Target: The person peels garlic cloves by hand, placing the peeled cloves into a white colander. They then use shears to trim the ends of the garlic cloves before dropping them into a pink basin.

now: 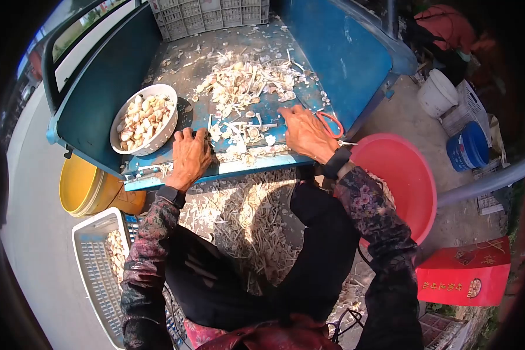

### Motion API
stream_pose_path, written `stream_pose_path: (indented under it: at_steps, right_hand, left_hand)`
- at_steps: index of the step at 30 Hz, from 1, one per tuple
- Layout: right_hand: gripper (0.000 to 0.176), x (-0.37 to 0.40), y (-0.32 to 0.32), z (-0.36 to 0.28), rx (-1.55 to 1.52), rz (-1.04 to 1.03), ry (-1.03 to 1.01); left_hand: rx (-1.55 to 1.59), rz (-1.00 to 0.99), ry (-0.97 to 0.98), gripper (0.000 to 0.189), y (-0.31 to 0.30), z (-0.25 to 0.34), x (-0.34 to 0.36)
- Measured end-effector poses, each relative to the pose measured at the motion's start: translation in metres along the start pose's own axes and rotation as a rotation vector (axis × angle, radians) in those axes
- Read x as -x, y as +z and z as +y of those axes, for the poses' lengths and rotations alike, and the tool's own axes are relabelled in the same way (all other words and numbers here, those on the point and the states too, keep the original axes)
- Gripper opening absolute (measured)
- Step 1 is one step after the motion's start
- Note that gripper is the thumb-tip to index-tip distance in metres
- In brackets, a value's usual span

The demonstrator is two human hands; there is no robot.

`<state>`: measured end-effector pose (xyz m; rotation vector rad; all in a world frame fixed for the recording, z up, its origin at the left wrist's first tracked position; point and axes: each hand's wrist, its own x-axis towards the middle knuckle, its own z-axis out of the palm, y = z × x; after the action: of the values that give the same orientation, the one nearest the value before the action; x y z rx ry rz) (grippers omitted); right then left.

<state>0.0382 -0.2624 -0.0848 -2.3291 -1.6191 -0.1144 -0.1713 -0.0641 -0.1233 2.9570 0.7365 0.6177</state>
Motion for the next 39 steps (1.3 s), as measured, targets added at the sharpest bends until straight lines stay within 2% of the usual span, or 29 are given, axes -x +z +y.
stream_pose_path:
  at_steps: [2, 4, 5, 6, 8, 9, 10, 12, 13, 15, 18, 20, 22, 24, 25, 26, 28, 29, 31, 33, 34, 35, 36, 37, 38, 39]
  right_hand:
    - [0.041, -0.014, 0.018, -0.011, 0.115, -0.003, 0.052]
    - [0.046, -0.01, 0.011, -0.025, -0.027, -0.182, 0.003]
    - [0.043, -0.004, 0.005, -0.029, -0.083, -0.106, -0.116]
    - [0.043, -0.009, -0.008, -0.031, -0.082, -0.112, -0.124]
    - [0.038, -0.025, -0.037, -0.034, -0.502, -0.291, 0.11]
    - [0.033, -0.036, -0.022, -0.016, -0.387, -0.088, 0.001]
    - [0.033, -0.05, -0.009, 0.0, -0.391, -0.088, 0.008]
    - [0.027, -0.069, 0.006, 0.025, -0.245, 0.039, -0.034]
    - [0.027, -0.065, 0.001, 0.025, -0.241, 0.03, -0.021]
    - [0.026, -0.059, -0.016, 0.016, -0.273, -0.067, 0.124]
    - [0.029, -0.015, -0.021, 0.008, -0.388, -0.005, 0.101]
    - [0.031, 0.01, -0.02, 0.012, -0.332, -0.086, 0.062]
    - [0.035, 0.022, -0.017, 0.017, -0.185, -0.041, 0.061]
    - [0.038, 0.026, -0.015, 0.017, -0.182, 0.019, 0.016]
    - [0.038, 0.029, -0.02, 0.008, -0.221, -0.029, 0.072]
    - [0.037, 0.032, -0.025, -0.002, -0.258, -0.083, 0.127]
    - [0.039, 0.036, -0.03, -0.007, -0.246, -0.063, 0.077]
    - [0.039, 0.037, -0.026, 0.0, -0.223, 0.033, 0.132]
    - [0.039, 0.033, -0.026, 0.013, -0.128, 0.159, 0.308]
    - [0.037, 0.015, -0.027, 0.026, -0.027, 0.143, 0.38]
    - [0.034, 0.008, -0.025, 0.034, 0.069, 0.117, 0.454]
    - [0.029, 0.002, -0.017, 0.044, 0.145, 0.124, 0.357]
    - [0.029, -0.002, -0.012, 0.05, 0.152, 0.125, 0.359]
    - [0.027, -0.011, -0.009, 0.049, 0.228, 0.177, 0.27]
    - [0.025, -0.024, -0.005, 0.046, 0.301, 0.228, 0.173]
    - [0.026, -0.038, -0.001, 0.044, 0.21, 0.309, 0.128]
  left_hand:
    - [0.362, -0.031, 0.144, 0.028, -0.006, 0.021, 0.001]
    - [0.648, -0.141, 0.071, 0.027, -0.025, 0.042, -0.002]
    - [0.64, -0.081, 0.075, 0.03, -0.026, 0.043, -0.009]
    - [0.642, -0.078, 0.066, 0.03, -0.021, 0.04, -0.021]
    - [0.486, 0.012, 0.083, 0.031, -0.003, 0.032, -0.049]
    - [0.435, 0.052, 0.096, 0.032, 0.022, 0.029, -0.054]
    - [0.435, 0.045, 0.1, 0.032, 0.027, 0.034, -0.052]
    - [0.326, 0.053, 0.186, 0.031, 0.034, 0.049, -0.04]
    - [0.357, -0.018, 0.155, 0.032, 0.025, 0.054, -0.034]
    - [0.366, -0.007, 0.168, 0.032, 0.02, 0.054, -0.019]
    - [0.372, 0.045, 0.162, 0.033, 0.012, 0.05, -0.006]
    - [0.45, -0.003, 0.163, 0.031, 0.0, 0.054, 0.0]
    - [0.495, -0.063, 0.222, 0.029, -0.004, 0.061, -0.006]
    - [0.934, -0.138, 0.212, 0.028, -0.004, 0.076, -0.013]
    - [0.878, 0.01, 0.27, 0.029, -0.002, 0.082, -0.017]
    - [0.887, 0.02, 0.271, 0.029, 0.002, 0.083, -0.018]
    - [0.671, -0.05, 0.34, 0.029, 0.013, 0.085, -0.023]
    - [0.557, -0.031, 0.409, 0.03, 0.016, 0.087, -0.021]
    - [0.618, -0.08, 0.479, 0.029, 0.013, 0.096, -0.008]
    - [0.649, -0.119, 0.652, 0.027, 0.003, 0.1, -0.001]
    - [0.654, -0.117, 0.659, 0.027, -0.003, 0.101, -0.001]
    - [0.873, -0.286, 0.568, 0.026, -0.008, 0.102, -0.002]
    - [1.086, -0.457, 0.465, 0.026, -0.011, 0.101, -0.002]
    - [1.125, -0.277, 0.453, 0.027, -0.012, 0.099, -0.004]
    - [1.125, -0.266, 0.448, 0.027, -0.013, 0.094, -0.008]
    - [1.145, -0.266, 0.32, 0.027, -0.015, 0.089, -0.013]
